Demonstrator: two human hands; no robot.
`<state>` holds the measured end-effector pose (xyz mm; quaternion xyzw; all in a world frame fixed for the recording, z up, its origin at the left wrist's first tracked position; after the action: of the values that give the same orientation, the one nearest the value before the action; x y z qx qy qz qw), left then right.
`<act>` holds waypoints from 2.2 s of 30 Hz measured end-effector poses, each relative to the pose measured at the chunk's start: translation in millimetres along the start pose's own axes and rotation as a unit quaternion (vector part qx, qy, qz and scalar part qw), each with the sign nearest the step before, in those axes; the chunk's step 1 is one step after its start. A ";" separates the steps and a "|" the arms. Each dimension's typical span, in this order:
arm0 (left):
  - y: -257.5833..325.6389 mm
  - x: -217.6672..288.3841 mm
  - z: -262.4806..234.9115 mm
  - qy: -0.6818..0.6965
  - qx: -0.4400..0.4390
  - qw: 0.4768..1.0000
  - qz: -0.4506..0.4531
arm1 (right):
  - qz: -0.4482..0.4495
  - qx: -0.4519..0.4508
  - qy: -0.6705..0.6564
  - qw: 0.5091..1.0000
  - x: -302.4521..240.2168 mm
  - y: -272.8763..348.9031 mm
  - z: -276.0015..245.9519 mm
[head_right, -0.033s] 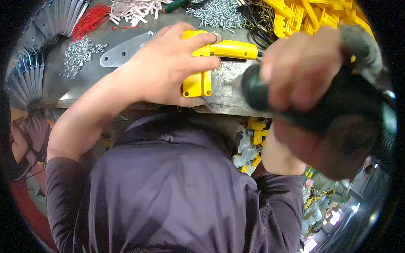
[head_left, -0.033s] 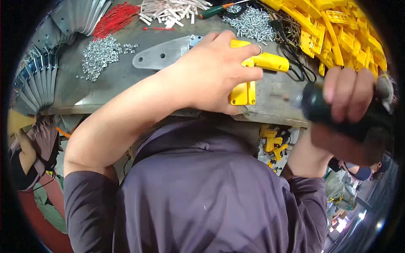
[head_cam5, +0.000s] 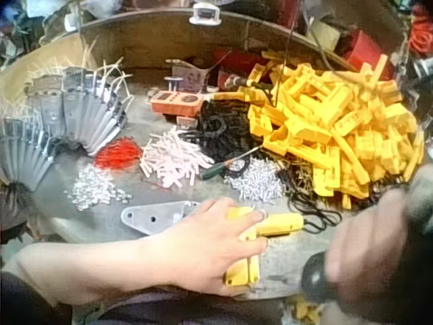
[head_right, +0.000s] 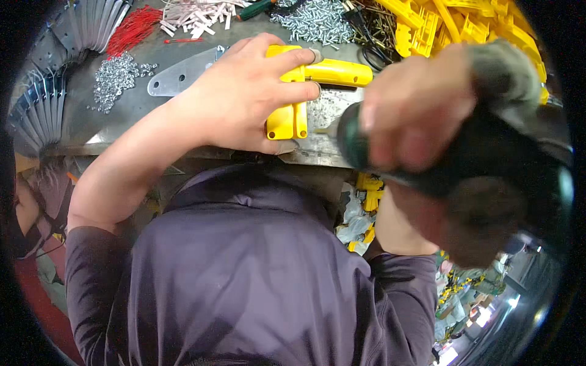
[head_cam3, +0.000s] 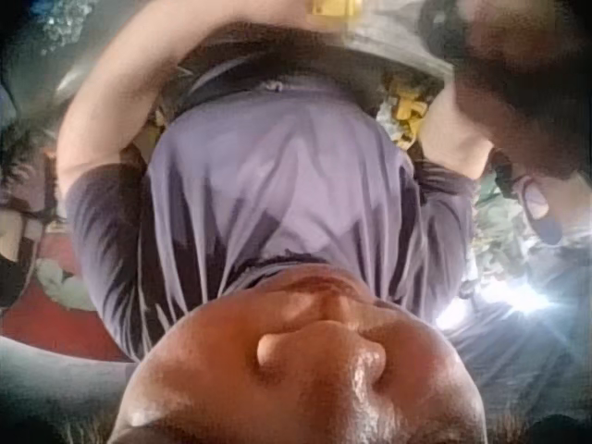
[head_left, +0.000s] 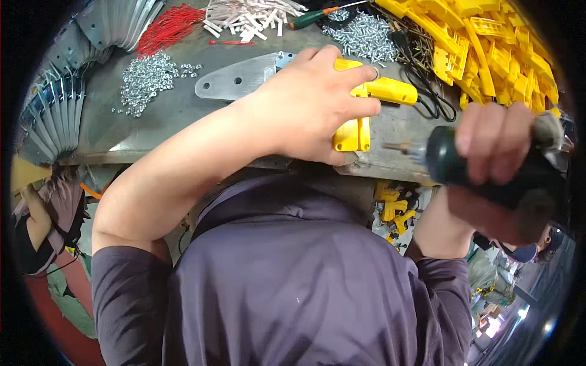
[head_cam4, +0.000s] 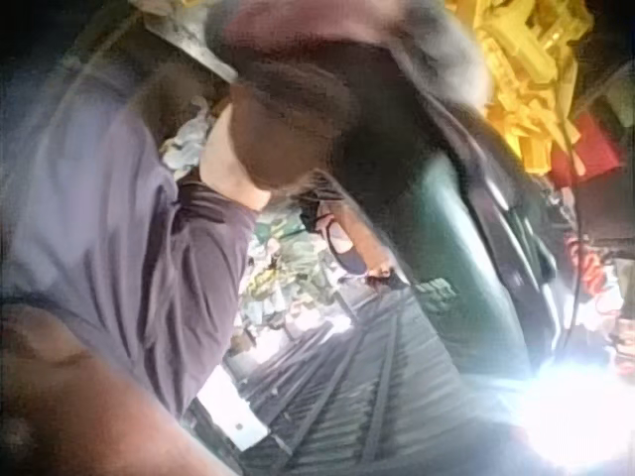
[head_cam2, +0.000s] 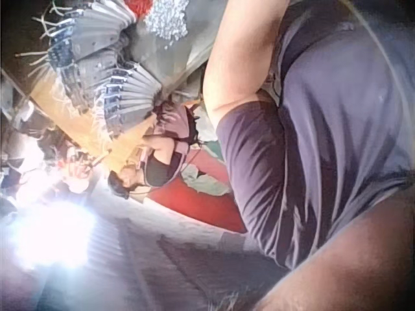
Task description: Assembling a yellow electrical device housing by connecting internal wires and using an electric screwdriver to secure components.
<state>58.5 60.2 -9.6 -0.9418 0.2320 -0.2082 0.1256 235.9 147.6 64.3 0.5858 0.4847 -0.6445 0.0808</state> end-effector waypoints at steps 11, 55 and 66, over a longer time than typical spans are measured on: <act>0.8 -7.6 -6.1 0.043 0.003 0.998 0.041 | 0.016 -0.018 -0.057 0.998 -3.5 14.6 38.5; 10.2 -8.1 -0.2 0.064 0.037 0.997 0.008 | 0.052 -0.154 -0.198 0.967 2.8 -6.3 64.5; 32.3 41.2 -3.5 0.005 -0.011 1.000 -0.003 | -0.014 -0.138 -0.147 0.979 -3.4 -52.9 22.3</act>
<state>77.6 11.8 -3.5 -0.9426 0.2324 -0.2112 0.1138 186.2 157.4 91.7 0.4609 0.5599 -0.6516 0.2226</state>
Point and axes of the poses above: each hand's wrist, its own y-axis away from the middle knuckle, its own z-axis out of the palm, x = y × z, the point moved 1 cm from there along -y, towards the middle knuckle, and after that the axes turned 4 degrees about y, right-handed, at the moved point
